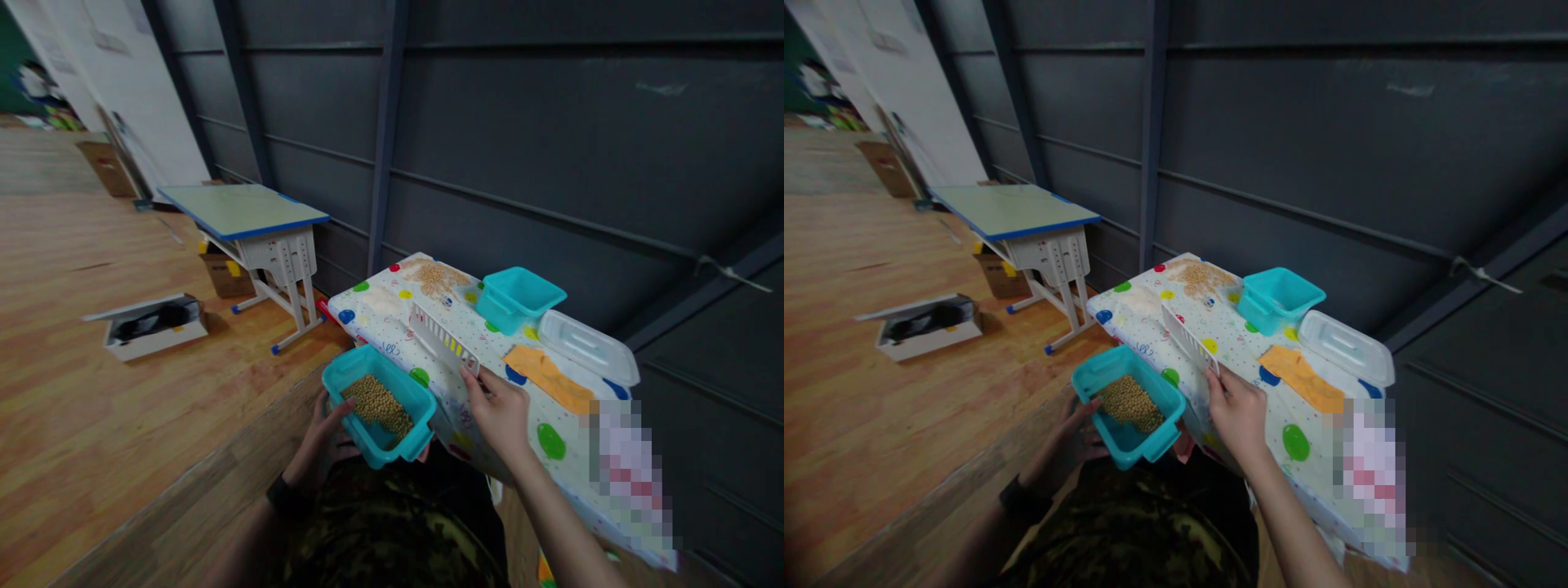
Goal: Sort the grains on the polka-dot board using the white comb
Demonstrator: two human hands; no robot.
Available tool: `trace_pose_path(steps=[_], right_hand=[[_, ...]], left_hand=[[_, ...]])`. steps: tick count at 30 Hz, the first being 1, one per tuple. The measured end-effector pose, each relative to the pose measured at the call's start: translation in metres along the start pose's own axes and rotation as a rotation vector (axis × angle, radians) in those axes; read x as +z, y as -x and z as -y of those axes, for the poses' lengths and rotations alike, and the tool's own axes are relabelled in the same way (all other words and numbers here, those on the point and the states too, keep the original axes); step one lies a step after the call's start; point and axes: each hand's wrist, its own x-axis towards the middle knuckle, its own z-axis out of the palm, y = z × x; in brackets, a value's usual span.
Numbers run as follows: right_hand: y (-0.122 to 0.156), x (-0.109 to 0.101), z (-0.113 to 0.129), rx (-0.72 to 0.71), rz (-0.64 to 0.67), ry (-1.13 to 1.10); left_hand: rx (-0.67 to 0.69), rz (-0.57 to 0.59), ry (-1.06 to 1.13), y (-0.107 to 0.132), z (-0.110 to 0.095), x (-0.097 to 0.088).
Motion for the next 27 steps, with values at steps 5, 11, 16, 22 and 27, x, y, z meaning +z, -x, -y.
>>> trace_pose_path(steps=[5, 11, 16, 22, 27], right_hand=[[-0.026, 0.02, -0.008, 0.054, 0.083, 0.022], [-0.022, 0.013, -0.002, 0.095, 0.135, -0.049], [-0.016, 0.007, 0.003, 0.117, 0.084, -0.09], [-0.004, 0.004, 0.006, 0.084, 0.092, -0.123], [0.032, -0.018, 0.015, -0.016, 0.037, -0.157]], left_hand=[[-0.019, 0.018, -0.008, -0.001, 0.003, -0.001], [-0.024, 0.01, -0.011, 0.0, 0.004, 0.0], [-0.022, 0.007, -0.013, 0.0, 0.005, 0.0], [-0.026, 0.008, -0.01, -0.001, 0.007, -0.001], [-0.028, 0.016, 0.015, 0.0, 0.008, -0.002]])
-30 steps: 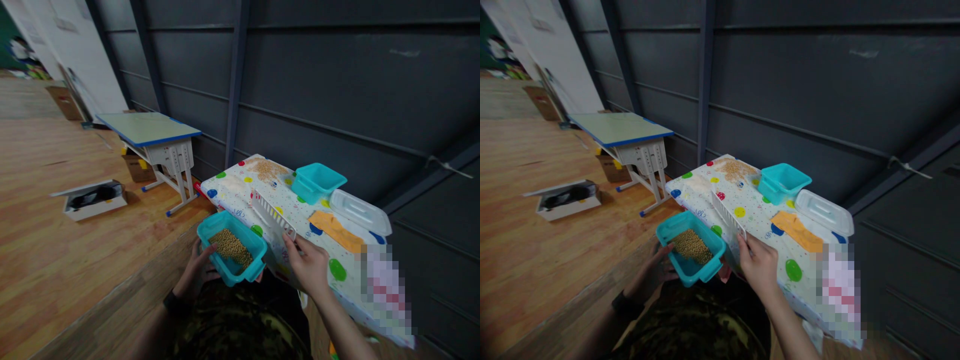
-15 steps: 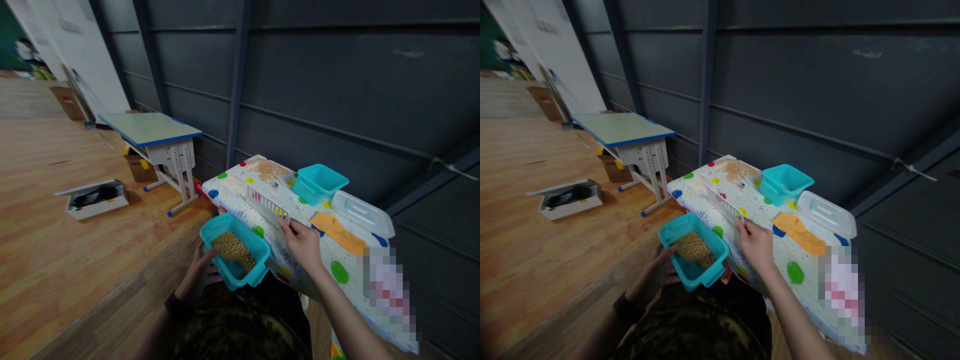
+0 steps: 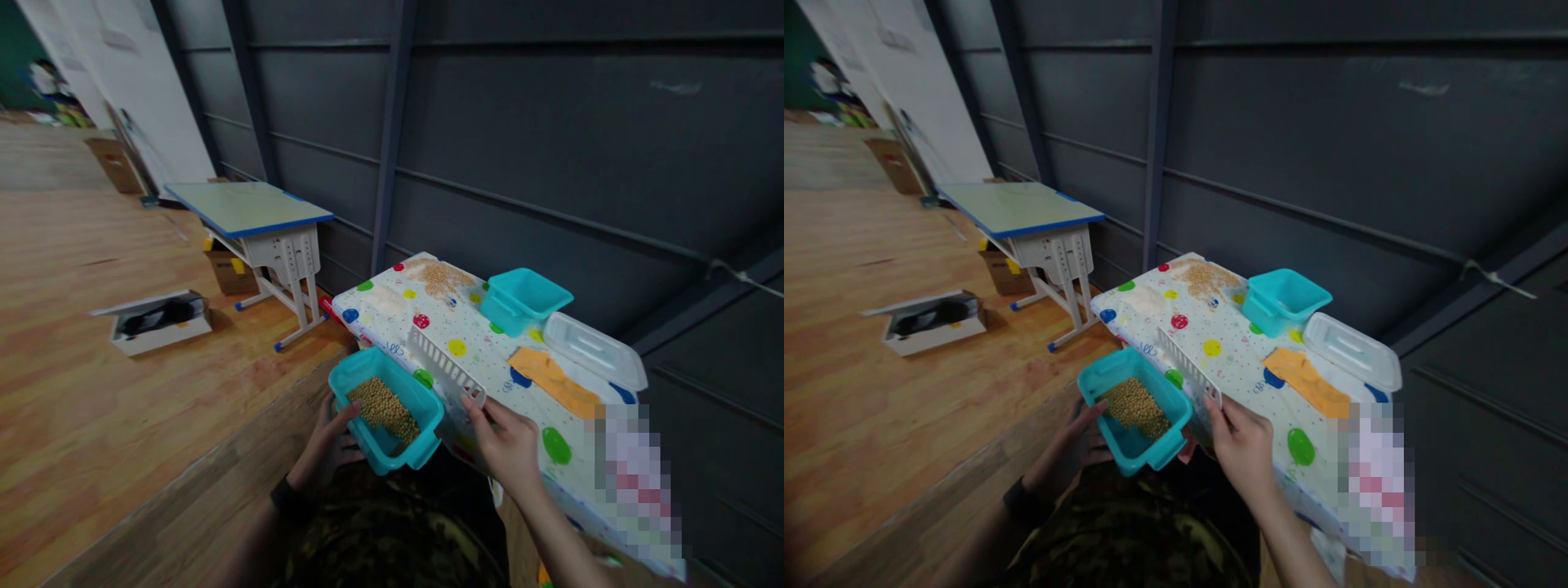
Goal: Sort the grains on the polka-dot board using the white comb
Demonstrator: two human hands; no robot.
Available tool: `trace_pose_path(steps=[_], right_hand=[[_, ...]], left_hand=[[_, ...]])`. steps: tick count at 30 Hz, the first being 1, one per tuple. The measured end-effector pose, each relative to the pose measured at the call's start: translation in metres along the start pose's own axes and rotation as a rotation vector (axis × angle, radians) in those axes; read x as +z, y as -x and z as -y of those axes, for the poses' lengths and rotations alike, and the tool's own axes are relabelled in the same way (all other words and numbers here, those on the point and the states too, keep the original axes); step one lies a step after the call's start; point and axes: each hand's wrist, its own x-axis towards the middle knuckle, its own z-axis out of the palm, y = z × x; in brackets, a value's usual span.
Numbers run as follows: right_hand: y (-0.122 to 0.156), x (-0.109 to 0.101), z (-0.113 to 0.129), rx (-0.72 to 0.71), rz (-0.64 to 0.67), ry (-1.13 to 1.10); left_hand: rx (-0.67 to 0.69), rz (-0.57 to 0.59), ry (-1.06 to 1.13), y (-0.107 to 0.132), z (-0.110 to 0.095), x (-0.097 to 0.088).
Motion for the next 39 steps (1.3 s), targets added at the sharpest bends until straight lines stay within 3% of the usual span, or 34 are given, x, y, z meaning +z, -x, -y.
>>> trace_pose_path(steps=[4, 8, 13, 16, 19, 25, 29, 39], right_hand=[[0.026, -0.016, 0.015, -0.029, 0.019, -0.025], [0.034, -0.021, 0.024, -0.068, -0.006, -0.014], [0.027, -0.027, 0.026, -0.015, 0.065, -0.001], [0.005, -0.027, 0.015, 0.033, -0.01, 0.027], [-0.036, -0.014, -0.011, 0.111, -0.061, 0.06], [-0.11, 0.045, -0.06, 0.228, 0.057, 0.084], [-0.114, 0.066, -0.072, 0.259, 0.159, 0.095], [-0.105, 0.057, -0.072, 0.209, 0.164, 0.072]], left_hand=[[0.0, 0.0, 0.001, 0.001, 0.001, 0.001], [-0.005, 0.004, -0.003, 0.001, 0.001, 0.002], [-0.03, -0.023, -0.033, -0.002, 0.002, 0.001], [-0.033, -0.02, -0.038, -0.004, 0.003, 0.0], [-0.027, -0.019, -0.037, -0.005, 0.003, -0.001], [-0.039, -0.05, -0.043, -0.008, 0.0, -0.003], [-0.033, -0.077, -0.042, -0.008, -0.001, -0.004], [0.009, -0.039, -0.002, -0.004, -0.001, -0.002]])
